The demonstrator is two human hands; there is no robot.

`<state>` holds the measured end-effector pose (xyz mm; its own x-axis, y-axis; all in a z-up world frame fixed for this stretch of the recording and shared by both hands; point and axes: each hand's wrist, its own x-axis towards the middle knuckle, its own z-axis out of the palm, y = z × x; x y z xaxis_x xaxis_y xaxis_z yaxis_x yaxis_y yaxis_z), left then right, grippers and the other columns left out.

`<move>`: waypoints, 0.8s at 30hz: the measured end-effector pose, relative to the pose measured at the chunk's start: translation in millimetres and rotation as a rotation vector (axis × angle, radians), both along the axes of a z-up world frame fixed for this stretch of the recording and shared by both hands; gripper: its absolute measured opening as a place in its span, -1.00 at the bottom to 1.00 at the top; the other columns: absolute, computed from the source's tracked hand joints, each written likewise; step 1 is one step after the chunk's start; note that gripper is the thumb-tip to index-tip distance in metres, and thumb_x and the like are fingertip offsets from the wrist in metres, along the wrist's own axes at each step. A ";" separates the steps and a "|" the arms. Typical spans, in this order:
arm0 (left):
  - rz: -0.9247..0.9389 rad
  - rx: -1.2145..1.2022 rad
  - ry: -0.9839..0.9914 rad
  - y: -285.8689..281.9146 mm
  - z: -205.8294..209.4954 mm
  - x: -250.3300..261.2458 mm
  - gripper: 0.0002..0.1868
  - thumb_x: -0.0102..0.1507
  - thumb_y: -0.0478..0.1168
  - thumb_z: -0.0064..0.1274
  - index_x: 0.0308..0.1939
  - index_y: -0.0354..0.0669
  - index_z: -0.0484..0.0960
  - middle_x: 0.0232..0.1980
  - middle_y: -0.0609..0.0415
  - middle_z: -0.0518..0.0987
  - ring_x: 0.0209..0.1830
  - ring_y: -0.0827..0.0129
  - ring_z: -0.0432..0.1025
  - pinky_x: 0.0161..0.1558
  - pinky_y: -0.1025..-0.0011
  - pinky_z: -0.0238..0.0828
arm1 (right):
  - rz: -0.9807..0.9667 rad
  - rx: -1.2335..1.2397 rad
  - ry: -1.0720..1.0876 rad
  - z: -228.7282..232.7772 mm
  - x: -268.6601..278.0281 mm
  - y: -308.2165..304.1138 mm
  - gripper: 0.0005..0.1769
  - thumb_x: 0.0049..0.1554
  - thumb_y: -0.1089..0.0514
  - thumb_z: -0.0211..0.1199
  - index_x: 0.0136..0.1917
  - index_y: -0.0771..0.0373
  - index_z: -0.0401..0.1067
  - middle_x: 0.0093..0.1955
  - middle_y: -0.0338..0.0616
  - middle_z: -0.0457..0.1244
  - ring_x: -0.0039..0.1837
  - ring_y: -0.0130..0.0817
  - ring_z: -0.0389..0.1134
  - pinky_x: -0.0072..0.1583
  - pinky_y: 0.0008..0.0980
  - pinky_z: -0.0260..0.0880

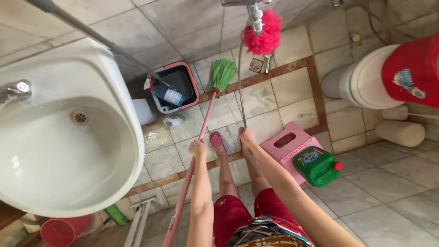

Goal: Cleaning the bathroom sink, floor, and maintaining vacuum cleaner parts.

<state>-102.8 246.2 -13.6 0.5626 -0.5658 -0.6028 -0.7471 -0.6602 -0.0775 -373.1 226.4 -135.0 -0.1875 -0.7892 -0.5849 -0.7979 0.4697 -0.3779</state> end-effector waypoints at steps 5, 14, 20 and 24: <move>0.046 0.045 0.051 9.2 -5.4 6.1 -0.53 0.34 0.19 -0.04 -0.21 -0.09 0.76 -0.16 -0.09 0.72 -0.10 0.01 0.64 -0.09 0.12 0.59 | -0.094 -0.081 -0.001 -0.9 6.8 -4.7 -0.50 0.22 -0.13 0.15 -0.15 0.41 0.54 -0.14 0.38 0.35 0.02 0.33 0.40 0.04 0.14 0.44; 0.068 0.045 0.087 26.1 -5.2 -4.5 -0.53 0.37 0.17 -0.08 -0.19 -0.11 0.75 -0.15 -0.10 0.72 -0.08 0.02 0.63 -0.06 0.13 0.58 | -0.079 0.031 0.019 6.3 5.8 -19.7 -0.50 0.22 -0.12 0.14 -0.12 0.43 0.54 -0.11 0.40 0.35 0.05 0.33 0.40 0.10 0.12 0.43; 0.071 0.055 0.096 36.5 -7.1 -15.5 -0.53 0.39 0.15 -0.11 -0.13 -0.14 0.71 -0.12 -0.11 0.72 -0.07 0.01 0.63 -0.05 0.14 0.58 | -0.045 0.044 0.016 5.7 5.1 -21.1 -0.49 0.22 -0.12 0.15 -0.12 0.44 0.54 -0.11 0.39 0.36 0.06 0.30 0.41 0.11 0.09 0.44; 0.067 0.060 0.104 38.3 -6.8 -18.2 -0.53 0.40 0.15 -0.11 -0.12 -0.14 0.70 -0.11 -0.10 0.71 -0.05 0.02 0.63 -0.05 0.14 0.58 | -0.053 0.001 0.017 16.0 11.6 -24.5 -0.52 0.16 -0.10 0.20 -0.11 0.43 0.54 -0.10 0.38 0.36 0.07 0.29 0.40 0.11 0.09 0.43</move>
<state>-121.0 284.5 -20.4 0.5307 -0.4905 -0.6912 -0.7078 -0.7052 -0.0430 -361.5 201.9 -119.1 -0.2393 -0.7775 -0.5816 -0.7780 0.5119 -0.3642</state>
